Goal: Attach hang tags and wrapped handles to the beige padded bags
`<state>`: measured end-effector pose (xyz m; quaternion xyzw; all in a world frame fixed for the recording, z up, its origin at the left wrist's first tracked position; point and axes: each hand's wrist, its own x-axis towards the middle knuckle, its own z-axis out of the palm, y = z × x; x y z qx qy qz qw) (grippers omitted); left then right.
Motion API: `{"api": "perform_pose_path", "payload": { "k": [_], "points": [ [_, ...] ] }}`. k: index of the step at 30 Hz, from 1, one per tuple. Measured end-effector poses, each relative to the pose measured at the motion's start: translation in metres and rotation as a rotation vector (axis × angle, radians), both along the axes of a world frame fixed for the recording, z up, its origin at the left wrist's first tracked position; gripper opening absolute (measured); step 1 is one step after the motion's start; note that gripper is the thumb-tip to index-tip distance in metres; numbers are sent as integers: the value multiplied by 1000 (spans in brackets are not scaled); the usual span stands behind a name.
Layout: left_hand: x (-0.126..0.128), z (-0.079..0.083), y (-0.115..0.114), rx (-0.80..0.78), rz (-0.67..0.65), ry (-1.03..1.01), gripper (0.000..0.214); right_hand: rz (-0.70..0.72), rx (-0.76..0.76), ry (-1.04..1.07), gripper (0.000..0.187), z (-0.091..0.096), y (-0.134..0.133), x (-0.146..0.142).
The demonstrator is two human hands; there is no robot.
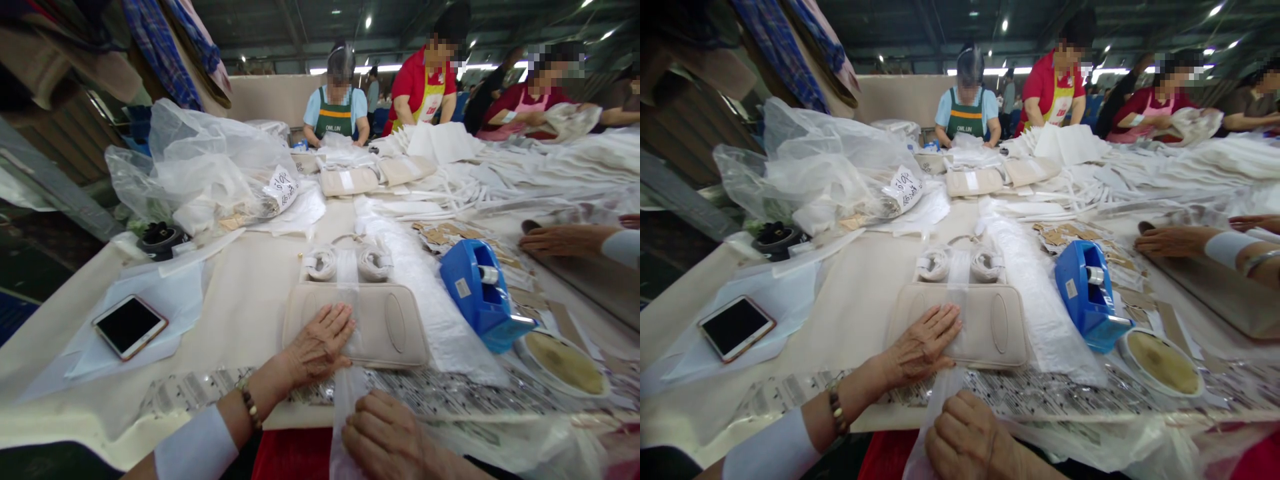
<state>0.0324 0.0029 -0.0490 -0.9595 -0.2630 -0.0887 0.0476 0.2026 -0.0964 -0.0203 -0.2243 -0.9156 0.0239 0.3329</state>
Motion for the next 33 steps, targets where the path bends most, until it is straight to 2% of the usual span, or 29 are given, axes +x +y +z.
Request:
{"api": "perform_pose_path", "payload": {
  "k": [3, 6, 8, 10, 13, 17, 21, 23, 27, 30, 33],
  "points": [
    [-3, 2, -1, -26, -10, -43, 52, -14, -108, 62, 44, 30, 30, 12],
    [-7, 4, -3, -81, -46, -140, 39, -72, -86, 122, 42, 36, 73, 21],
    [-8, 6, -3, -152, -84, -221, 30, -136, -112, 82, 39, 27, 102, 25],
    [-8, 7, -3, -222, -108, -290, 25, -224, -203, 33, 37, 13, 126, 27],
    [-9, 5, -2, -282, -143, -375, 22, -322, -290, 16, 33, -10, 146, 25],
    [-11, 3, -4, -327, -147, -470, 16, -391, -295, 40, 24, -27, 149, 18],
    [-2, 4, -4, -247, 9, -576, 21, -413, -339, 97, 19, -28, 146, 16],
    [6, 0, -2, -113, 73, -520, 20, -404, -362, 116, 20, -29, 145, 18],
    [17, -15, 4, 139, 110, -315, 36, -431, -350, 173, 21, -34, 148, 18],
    [16, -23, 5, 192, 136, -233, 38, -486, -327, 258, 12, -37, 151, 13],
    [14, -22, 5, 237, 138, -215, 37, -517, -254, 391, 22, -27, 143, 16]
  ]
}}
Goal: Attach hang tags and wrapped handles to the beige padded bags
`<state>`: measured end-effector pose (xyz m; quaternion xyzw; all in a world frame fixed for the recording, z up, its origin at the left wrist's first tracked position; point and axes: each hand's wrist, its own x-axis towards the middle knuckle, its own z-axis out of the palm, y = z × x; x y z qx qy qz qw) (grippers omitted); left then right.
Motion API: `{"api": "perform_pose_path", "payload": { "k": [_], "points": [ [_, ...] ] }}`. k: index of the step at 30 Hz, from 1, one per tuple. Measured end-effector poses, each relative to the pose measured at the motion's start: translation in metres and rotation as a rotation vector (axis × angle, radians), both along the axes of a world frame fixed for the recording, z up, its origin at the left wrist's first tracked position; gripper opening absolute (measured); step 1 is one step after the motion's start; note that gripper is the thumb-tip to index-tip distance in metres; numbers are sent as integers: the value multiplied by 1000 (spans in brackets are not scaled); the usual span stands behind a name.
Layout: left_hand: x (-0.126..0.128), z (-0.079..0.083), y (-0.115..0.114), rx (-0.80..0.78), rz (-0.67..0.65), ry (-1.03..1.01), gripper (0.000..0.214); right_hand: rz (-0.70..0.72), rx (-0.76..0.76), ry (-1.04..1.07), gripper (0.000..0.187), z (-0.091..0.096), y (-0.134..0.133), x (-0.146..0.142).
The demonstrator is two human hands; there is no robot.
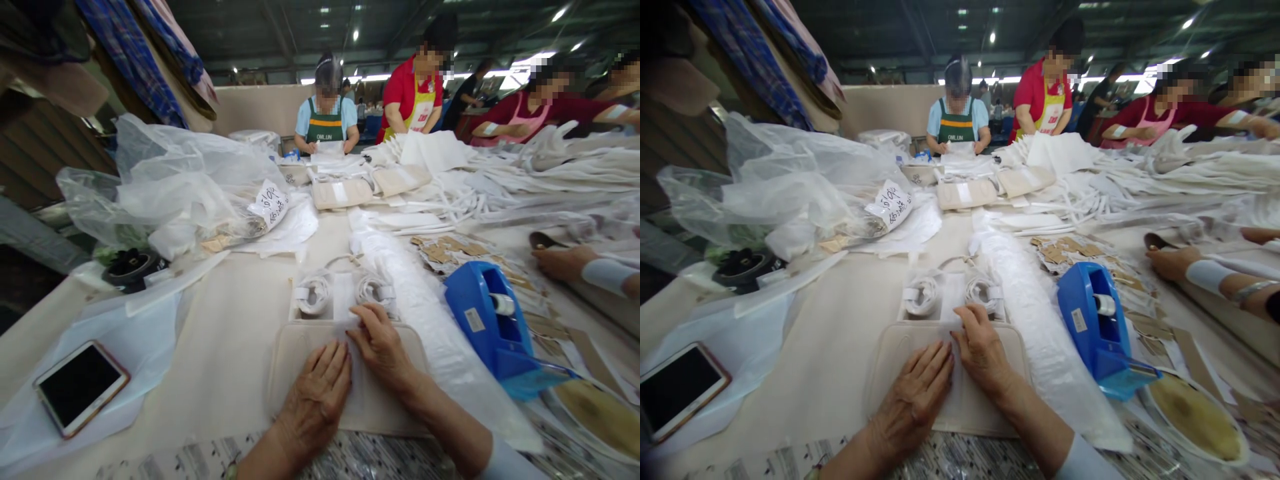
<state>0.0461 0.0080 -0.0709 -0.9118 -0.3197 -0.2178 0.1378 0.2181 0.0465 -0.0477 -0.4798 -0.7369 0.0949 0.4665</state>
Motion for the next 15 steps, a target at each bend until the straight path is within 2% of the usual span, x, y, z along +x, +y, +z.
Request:
{"api": "perform_pose_path", "payload": {
  "k": [3, 6, 8, 10, 12, 15],
  "points": [
    [1, 3, 0, 51, 7, -9, 34, -130, 123, 10, 29, 20, -25, 32],
    [0, 3, 1, 78, 6, -8, 35, -426, 235, -50, 20, 39, -59, 94],
    [-2, 0, 4, 110, -22, -1, 36, -648, 160, -9, 21, 45, -77, 138],
    [-5, -3, 9, 148, -64, -13, 35, -794, -1, 78, 32, 45, -86, 177],
    [-8, -5, 14, 181, -104, -14, 35, -820, -142, 146, 35, 41, -85, 202],
    [-8, -3, 16, 228, -134, 4, 35, -737, -272, 237, 36, 32, -69, 211]
  ]
}}
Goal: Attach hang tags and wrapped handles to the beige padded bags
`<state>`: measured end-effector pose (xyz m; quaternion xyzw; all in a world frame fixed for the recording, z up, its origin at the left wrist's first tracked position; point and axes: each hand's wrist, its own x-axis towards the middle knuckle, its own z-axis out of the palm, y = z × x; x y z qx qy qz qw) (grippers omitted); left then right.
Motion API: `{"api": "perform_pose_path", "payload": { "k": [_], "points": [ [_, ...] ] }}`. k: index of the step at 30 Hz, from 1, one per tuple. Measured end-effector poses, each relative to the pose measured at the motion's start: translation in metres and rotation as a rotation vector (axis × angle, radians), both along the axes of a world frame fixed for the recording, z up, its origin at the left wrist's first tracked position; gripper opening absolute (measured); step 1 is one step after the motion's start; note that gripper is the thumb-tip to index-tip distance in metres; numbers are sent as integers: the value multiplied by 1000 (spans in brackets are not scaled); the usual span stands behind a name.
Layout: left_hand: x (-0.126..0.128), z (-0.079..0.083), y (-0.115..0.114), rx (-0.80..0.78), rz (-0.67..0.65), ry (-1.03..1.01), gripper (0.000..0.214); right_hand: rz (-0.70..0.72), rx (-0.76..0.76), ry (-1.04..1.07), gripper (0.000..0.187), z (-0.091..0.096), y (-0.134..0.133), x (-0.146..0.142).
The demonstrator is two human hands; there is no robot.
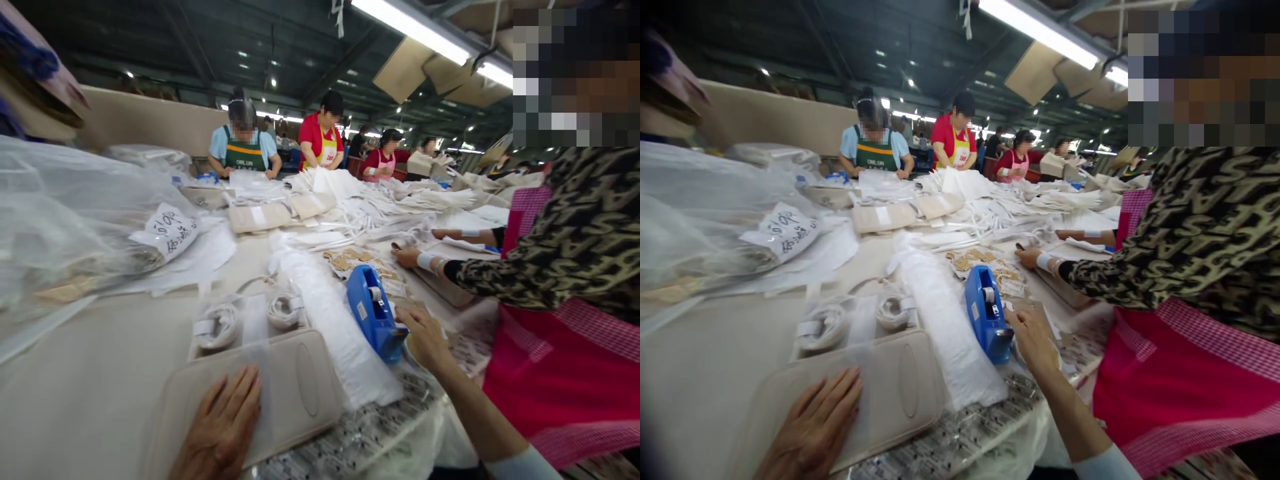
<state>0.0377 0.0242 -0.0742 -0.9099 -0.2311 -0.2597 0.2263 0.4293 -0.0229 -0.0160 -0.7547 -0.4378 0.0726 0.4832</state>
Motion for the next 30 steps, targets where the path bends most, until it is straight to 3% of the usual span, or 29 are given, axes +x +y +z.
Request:
{"api": "perform_pose_path", "payload": {
  "k": [5, 11, 15, 20, 26, 28, 30],
  "points": [
    [3, 5, -2, 30, 27, -19, 32, 34, 60, 228, 37, 1, 10, -19],
    [5, 6, -2, 47, 20, -15, 31, -21, 226, 298, 32, 3, -52, -43],
    [5, 9, -2, 83, 15, -12, 30, -27, 82, 487, 37, -23, -75, -52],
    [8, 9, -4, 68, 20, -48, 30, -14, -69, 728, 43, -36, -70, -48],
    [13, 8, -10, -27, 40, -189, 29, 9, -287, 595, 43, -27, -73, -35],
    [13, 7, -11, -25, 52, -177, 30, 53, -385, 458, 41, -29, -78, -31],
    [12, 6, -11, -21, 59, -147, 30, 182, -481, 229, 39, -26, -81, -32]
  ]
}}
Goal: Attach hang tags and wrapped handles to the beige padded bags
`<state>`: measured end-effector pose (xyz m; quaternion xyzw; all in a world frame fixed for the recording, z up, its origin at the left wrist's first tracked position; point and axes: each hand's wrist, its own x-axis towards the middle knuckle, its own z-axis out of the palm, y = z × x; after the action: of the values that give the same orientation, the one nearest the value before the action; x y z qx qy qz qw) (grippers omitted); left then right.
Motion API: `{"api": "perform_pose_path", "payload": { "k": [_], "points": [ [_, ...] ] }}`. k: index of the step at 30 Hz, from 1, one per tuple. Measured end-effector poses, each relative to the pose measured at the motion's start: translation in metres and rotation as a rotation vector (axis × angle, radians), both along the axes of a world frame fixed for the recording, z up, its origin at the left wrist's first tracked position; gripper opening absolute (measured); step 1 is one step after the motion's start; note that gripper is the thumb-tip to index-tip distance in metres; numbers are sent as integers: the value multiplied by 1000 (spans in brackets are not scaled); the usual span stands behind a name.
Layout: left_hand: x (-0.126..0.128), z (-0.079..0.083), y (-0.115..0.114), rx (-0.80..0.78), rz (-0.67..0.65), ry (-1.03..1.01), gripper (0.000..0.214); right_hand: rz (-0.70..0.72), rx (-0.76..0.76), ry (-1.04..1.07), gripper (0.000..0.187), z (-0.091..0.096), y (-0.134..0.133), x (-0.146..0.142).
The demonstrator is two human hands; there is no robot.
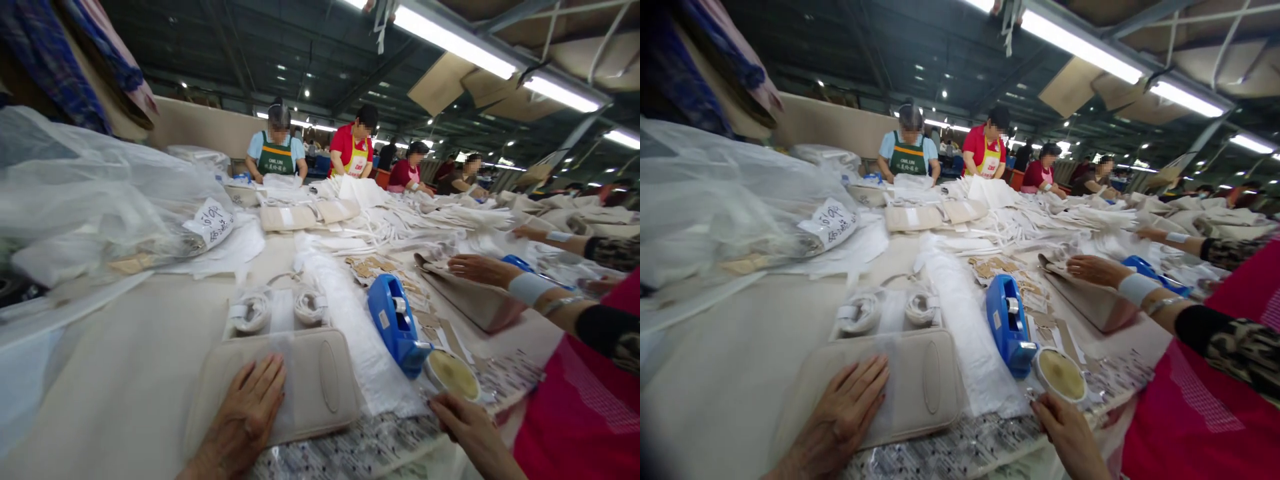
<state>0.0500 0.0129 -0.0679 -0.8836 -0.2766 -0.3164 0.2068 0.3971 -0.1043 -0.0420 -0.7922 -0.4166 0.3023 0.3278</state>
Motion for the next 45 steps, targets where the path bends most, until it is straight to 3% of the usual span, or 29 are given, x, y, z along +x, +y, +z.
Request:
{"api": "perform_pose_path", "payload": {
  "k": [3, 6, 8, 10, 13, 17, 23, 27, 30, 32, 35, 38, 40, 43, 45],
  "points": [
    [-1, 0, -2, -25, 20, 4, 30, 445, -44, -283, 34, 24, 3, -18],
    [-2, -1, -4, -79, 43, 3, 29, 905, -68, -452, 27, 69, 24, -57],
    [-1, -2, -5, -126, 55, 31, 29, 1176, -69, -505, 24, 99, 51, -89],
    [-1, -4, -6, -164, 72, 56, 29, 1422, -45, -584, 20, 117, 86, -121],
    [-1, -5, -6, -197, 94, 85, 31, 1612, 8, -816, 13, 118, 141, -160],
    [-2, -5, -7, -228, 95, 114, 33, 1632, 29, -1036, 18, 102, 191, -187],
    [-3, -3, -6, -224, 93, 145, 35, 1615, -10, -1058, 20, 94, 214, -201],
    [-3, -3, -7, -206, 95, 145, 34, 1533, -20, -1038, 9, 88, 232, -207],
    [-3, -3, -7, -216, 89, 137, 34, 1417, 37, -1041, 29, 86, 252, -204],
    [-2, -2, -7, -218, 85, 121, 34, 1313, 126, -1061, 31, 86, 255, -197],
    [0, -1, -7, -213, 75, 47, 32, 1204, 275, -1073, 16, 78, 231, -186],
    [2, -2, -9, -212, 79, -78, 28, 1238, 440, -1007, 25, 45, 179, -178],
    [1, -4, -10, -182, 115, -165, 25, 1232, 748, -855, 40, 16, 141, -174],
    [-4, -5, -11, -169, 120, -182, 32, 1269, 692, -722, 61, -12, 98, -171],
    [-7, -4, -10, -180, 56, -104, 38, 1321, 554, -588, 61, -10, 81, -167]
  ]
}}
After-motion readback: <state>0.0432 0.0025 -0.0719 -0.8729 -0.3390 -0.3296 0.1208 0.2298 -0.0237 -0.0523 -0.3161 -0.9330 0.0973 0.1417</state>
